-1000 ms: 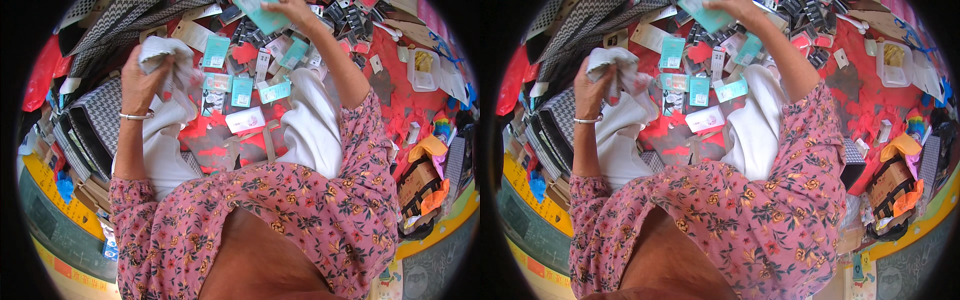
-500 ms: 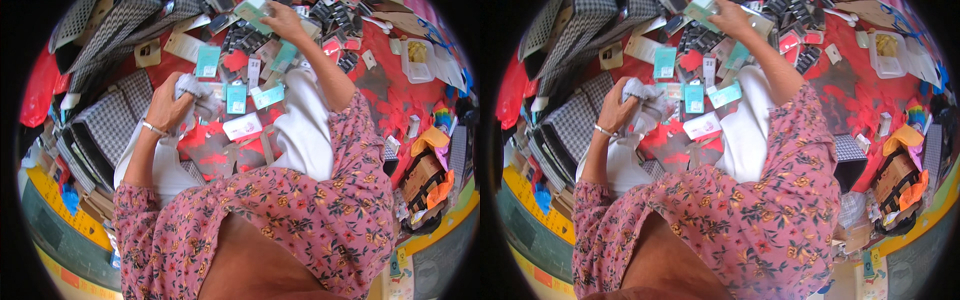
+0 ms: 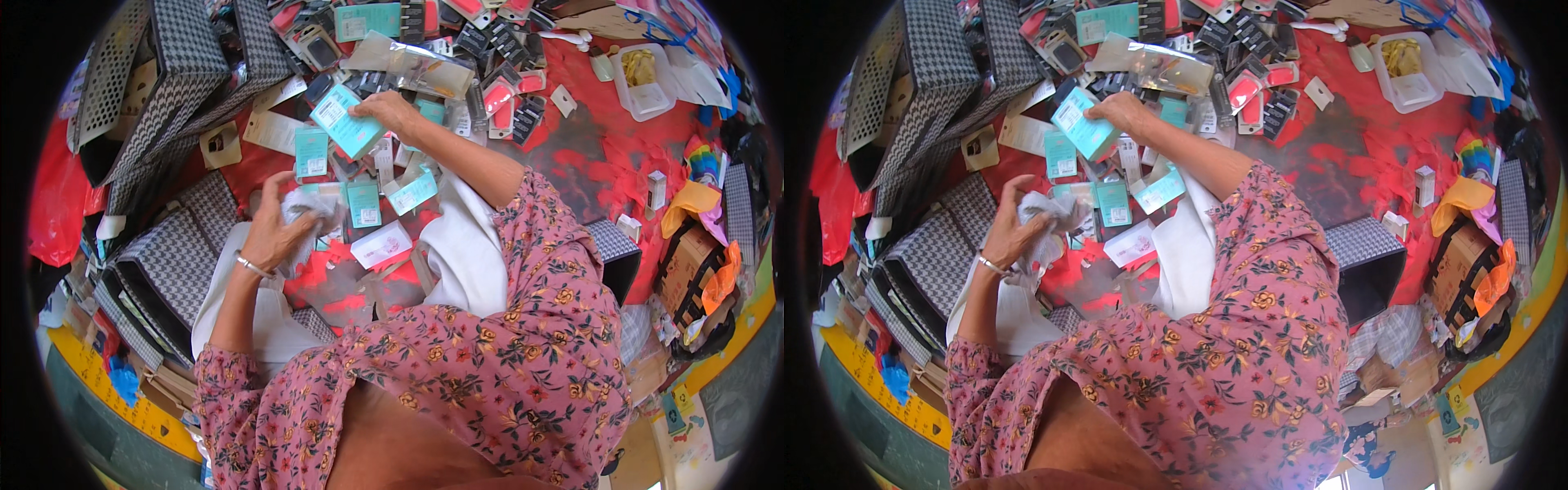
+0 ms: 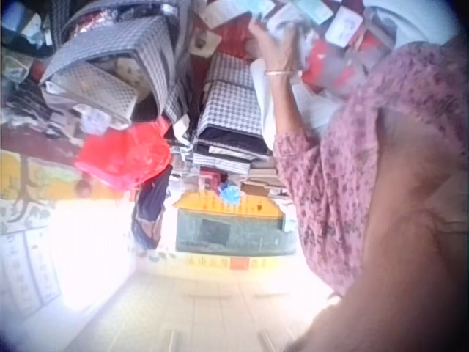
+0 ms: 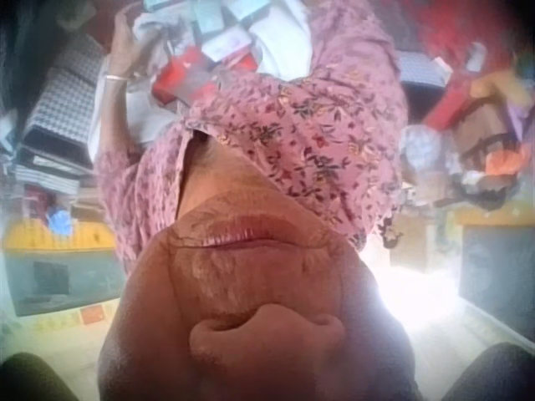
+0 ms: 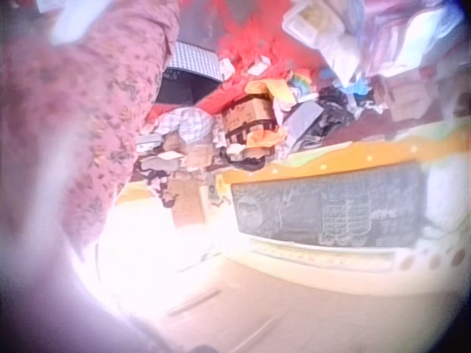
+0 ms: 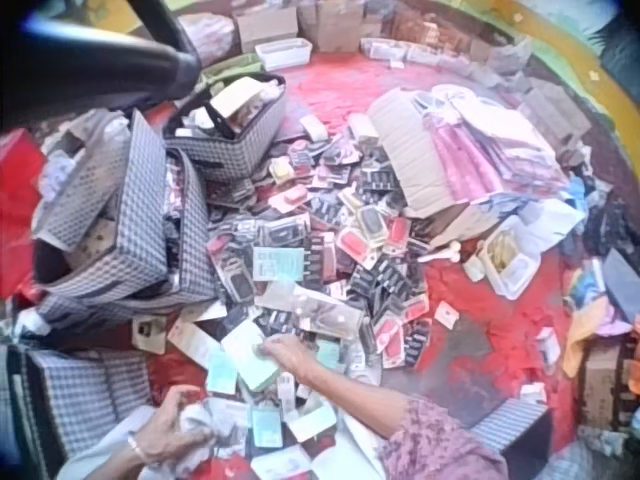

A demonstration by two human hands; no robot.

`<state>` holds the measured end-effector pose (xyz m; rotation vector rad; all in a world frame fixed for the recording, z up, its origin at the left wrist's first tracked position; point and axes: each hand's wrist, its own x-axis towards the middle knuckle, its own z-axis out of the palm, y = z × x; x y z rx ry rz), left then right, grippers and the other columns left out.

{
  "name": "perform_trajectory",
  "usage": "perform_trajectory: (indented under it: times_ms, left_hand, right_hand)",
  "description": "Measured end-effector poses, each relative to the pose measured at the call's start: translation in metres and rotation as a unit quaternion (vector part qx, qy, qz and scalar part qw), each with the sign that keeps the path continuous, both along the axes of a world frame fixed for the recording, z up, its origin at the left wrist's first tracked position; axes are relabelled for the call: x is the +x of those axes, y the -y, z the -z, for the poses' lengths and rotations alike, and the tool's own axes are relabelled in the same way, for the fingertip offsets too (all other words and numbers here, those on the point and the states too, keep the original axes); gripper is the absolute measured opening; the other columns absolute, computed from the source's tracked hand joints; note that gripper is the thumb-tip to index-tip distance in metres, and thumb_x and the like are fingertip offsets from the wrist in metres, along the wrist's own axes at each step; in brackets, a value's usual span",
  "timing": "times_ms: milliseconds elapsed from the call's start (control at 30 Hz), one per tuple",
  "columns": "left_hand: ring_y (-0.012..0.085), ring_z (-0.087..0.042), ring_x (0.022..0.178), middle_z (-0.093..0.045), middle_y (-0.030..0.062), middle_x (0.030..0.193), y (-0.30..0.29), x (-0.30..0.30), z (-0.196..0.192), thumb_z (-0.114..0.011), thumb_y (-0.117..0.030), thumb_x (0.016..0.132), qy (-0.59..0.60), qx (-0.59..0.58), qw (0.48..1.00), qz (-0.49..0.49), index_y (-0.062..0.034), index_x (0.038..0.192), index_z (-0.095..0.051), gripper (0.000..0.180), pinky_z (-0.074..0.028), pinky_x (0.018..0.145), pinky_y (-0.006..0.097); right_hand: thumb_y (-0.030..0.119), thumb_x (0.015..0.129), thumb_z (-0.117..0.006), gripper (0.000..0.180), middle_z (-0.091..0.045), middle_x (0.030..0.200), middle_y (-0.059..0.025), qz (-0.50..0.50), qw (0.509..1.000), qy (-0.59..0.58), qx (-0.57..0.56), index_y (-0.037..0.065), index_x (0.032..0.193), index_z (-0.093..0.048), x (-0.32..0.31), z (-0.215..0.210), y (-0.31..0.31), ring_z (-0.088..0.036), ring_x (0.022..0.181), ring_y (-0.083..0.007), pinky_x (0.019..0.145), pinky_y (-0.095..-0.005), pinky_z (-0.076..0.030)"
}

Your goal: The person sits on the floor and sorts through piles of small boxes and packages, wiping some of the boxes with a cloth by hand before placing them into larger storage bins.

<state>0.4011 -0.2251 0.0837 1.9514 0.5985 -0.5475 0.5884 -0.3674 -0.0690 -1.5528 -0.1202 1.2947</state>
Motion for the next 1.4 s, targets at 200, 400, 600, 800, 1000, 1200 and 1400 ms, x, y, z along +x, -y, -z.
perform_trajectory:
  times_ms: [200, 400, 600, 800, 1000, 1200, 1400]
  left_hand:
    - [0.0182, -0.047, 0.105, -0.047, 0.0129, 0.116, 0.013, 0.019, -0.008, -0.035, -0.055, 0.086, -0.081, -0.301, 0.893, -0.324, -0.0002, 0.125, -0.035, 0.067, -0.034, 0.091, 0.029]
    - [0.0171, -0.052, 0.095, -0.053, 0.01, 0.109, -0.01, 0.005, 0.012, -0.056, -0.037, 0.081, -0.03, -0.243, 0.924, -0.294, 0.0026, 0.122, -0.039, 0.06, -0.041, 0.084, 0.028]
    - [0.0143, -0.054, 0.092, -0.055, 0.007, 0.104, -0.022, -0.008, 0.014, -0.056, -0.027, 0.082, -0.04, -0.221, 0.938, -0.264, 0.0033, 0.116, -0.045, 0.046, -0.042, 0.081, 0.027]
    - [0.0155, -0.056, 0.085, -0.058, 0.0105, 0.097, -0.012, 0.007, -0.01, -0.06, -0.027, 0.079, -0.06, -0.217, 0.92, -0.32, 0.0073, 0.107, -0.05, 0.046, -0.044, 0.078, 0.027]
    - [0.0141, -0.055, 0.084, -0.058, 0.0114, 0.097, -0.017, 0.005, -0.006, -0.061, -0.027, 0.078, -0.074, -0.194, 0.937, -0.28, 0.0084, 0.108, -0.051, 0.047, -0.043, 0.076, 0.025]
    - [0.0149, -0.055, 0.085, -0.058, 0.0117, 0.098, -0.017, 0.005, -0.009, -0.062, -0.026, 0.078, -0.068, -0.187, 0.943, -0.266, 0.0072, 0.107, -0.052, 0.045, -0.043, 0.078, 0.026]
    - [0.0155, -0.055, 0.084, -0.058, 0.0118, 0.097, -0.015, 0.003, -0.013, -0.062, -0.025, 0.078, -0.051, -0.19, 0.938, -0.287, 0.0072, 0.107, -0.052, 0.044, -0.043, 0.078, 0.027]
  right_hand:
    - [0.018, 0.071, -0.067, 0.021, -0.056, 0.077, -0.0009, -0.003, 0.934, -0.153, 0.322, 0.002, 0.082, -0.06, -0.023, -0.063, -0.023, -0.051, 0.071, -0.0085, 0.064, -0.0235, -0.042]
    - [0.025, 0.079, -0.06, 0.034, -0.058, 0.091, -0.0029, -0.048, 0.962, -0.114, 0.245, 0.002, 0.104, -0.056, -0.044, -0.067, -0.025, -0.053, 0.082, -0.0086, 0.072, -0.0244, -0.044]
    - [0.034, 0.083, -0.052, 0.037, -0.058, 0.101, -0.0077, -0.143, 0.934, 0.25, 0.21, 0.003, 0.103, -0.058, 0.008, -0.043, 0.008, -0.055, 0.087, -0.0182, 0.076, -0.0302, -0.044]
    - [0.014, 0.07, -0.056, 0.021, -0.055, 0.098, -0.0067, -0.44, 0.565, 0.697, -0.037, 0.008, 0.09, -0.059, 0.003, 0.054, 0.086, -0.049, 0.101, -0.0225, 0.078, -0.0397, -0.038]
    - [0.017, 0.072, -0.053, 0.018, -0.049, 0.089, -0.0028, -0.467, 0.496, 0.727, -0.086, 0.011, 0.087, -0.059, 0.02, 0.054, 0.084, -0.046, 0.087, -0.0181, 0.071, -0.0328, -0.036]
    - [0.021, 0.07, -0.057, 0.016, -0.054, 0.089, -0.0065, -0.453, 0.575, 0.679, -0.055, 0.008, 0.079, -0.063, 0.024, 0.047, 0.077, -0.051, 0.087, -0.0228, 0.065, -0.0321, -0.042]
    - [0.037, 0.069, -0.065, 0.037, -0.06, 0.077, -0.0115, -0.204, 0.837, 0.496, -0.112, 0.005, 0.086, -0.062, 0.068, 0.023, 0.064, -0.061, 0.071, -0.0266, 0.064, -0.0362, -0.047]
